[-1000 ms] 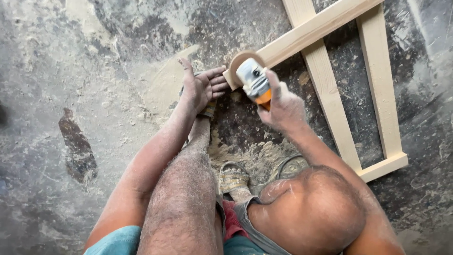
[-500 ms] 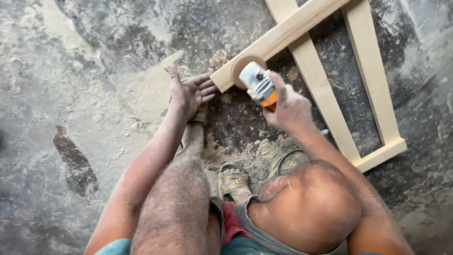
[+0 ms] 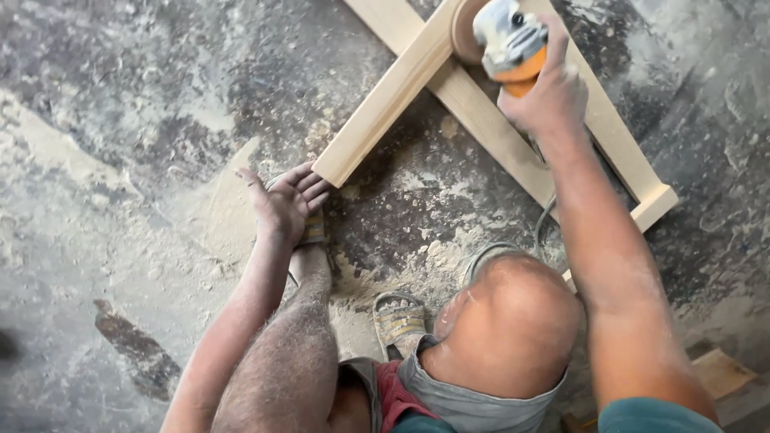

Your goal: Sanding a wooden frame using an angle grinder with a sanding disc.

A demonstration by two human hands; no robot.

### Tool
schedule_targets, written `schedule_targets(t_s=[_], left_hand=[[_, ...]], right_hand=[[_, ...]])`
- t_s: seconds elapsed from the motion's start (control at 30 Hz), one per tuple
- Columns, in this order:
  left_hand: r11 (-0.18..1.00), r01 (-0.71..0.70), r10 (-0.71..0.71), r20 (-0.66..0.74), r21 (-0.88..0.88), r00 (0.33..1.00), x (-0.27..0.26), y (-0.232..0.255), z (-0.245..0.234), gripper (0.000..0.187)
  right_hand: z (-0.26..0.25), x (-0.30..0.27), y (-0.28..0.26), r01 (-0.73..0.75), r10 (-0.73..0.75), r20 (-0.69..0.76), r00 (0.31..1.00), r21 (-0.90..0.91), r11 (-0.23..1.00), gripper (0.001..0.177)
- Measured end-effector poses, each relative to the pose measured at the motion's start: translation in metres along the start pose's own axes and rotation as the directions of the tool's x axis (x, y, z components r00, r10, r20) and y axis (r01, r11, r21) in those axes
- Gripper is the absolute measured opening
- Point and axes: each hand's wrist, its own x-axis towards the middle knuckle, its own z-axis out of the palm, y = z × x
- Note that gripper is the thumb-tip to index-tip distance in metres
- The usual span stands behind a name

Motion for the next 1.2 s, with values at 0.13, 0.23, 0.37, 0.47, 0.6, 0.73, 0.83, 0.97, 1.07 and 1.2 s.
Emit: schedule_targets(t_s=[0.13, 0.23, 0.37, 0.47, 0.6, 0.73, 0.83, 0.97, 1.07, 1.2], left_hand=[[0.999, -0.022, 0.022, -0.026, -0.026, 0.999, -0.002, -0.001, 0.003, 0.125], [0.999, -0.036, 0.035, -0.028, -0.015, 0.999, -0.004, 0.0, 0.002, 0.126], [0.998, -0.058, 0.057, -0.023, -0.005, 0.998, -0.001, -0.005, 0.0, 0.124], [0.998, -0.058, 0.058, -0.025, -0.009, 0.998, 0.006, -0.008, -0.007, 0.123], [0.999, -0.047, 0.047, -0.04, 0.001, 0.998, 0.006, -0.009, -0.008, 0.123], [0.999, -0.043, 0.044, -0.04, 0.013, 0.998, 0.005, -0.006, -0.005, 0.123], [0.999, -0.042, 0.042, -0.036, 0.006, 0.998, 0.007, -0.006, -0.008, 0.122], [0.999, -0.017, 0.018, -0.014, 0.052, 1.0, 0.022, -0.016, -0.031, 0.131], [0.999, -0.037, 0.037, -0.036, -0.008, 0.999, 0.001, -0.008, -0.004, 0.121], [0.999, -0.037, 0.037, -0.031, 0.002, 0.999, 0.003, -0.005, -0.001, 0.122]], right_hand=[[0.006, 0.018, 0.023, -0.058, 0.054, -0.114, 0.992, -0.029, 0.998, 0.088], [0.015, 0.022, 0.03, -0.179, 0.178, -0.031, 0.984, -0.043, 0.983, 0.086], [-0.022, -0.001, -0.05, -0.075, 0.098, 0.22, 0.971, -0.109, 0.991, 0.099], [0.026, -0.02, -0.055, 0.134, -0.14, 0.083, 0.987, 0.075, 0.988, 0.1], [0.01, -0.009, -0.033, 0.133, -0.132, 0.137, 0.982, 0.003, 0.991, 0.093], [0.013, 0.022, 0.018, -0.034, 0.043, 0.108, 0.993, -0.086, 0.996, 0.105], [0.02, 0.044, 0.05, -0.086, 0.091, 0.02, 0.996, -0.176, 0.981, 0.079], [0.011, 0.048, 0.055, -0.177, 0.176, -0.017, 0.984, -0.137, 0.975, 0.059], [0.001, 0.059, 0.039, -0.267, 0.268, -0.02, 0.963, 0.027, 0.963, 0.061], [0.02, 0.037, 0.004, -0.127, 0.136, 0.064, 0.989, -0.118, 0.985, 0.065]])
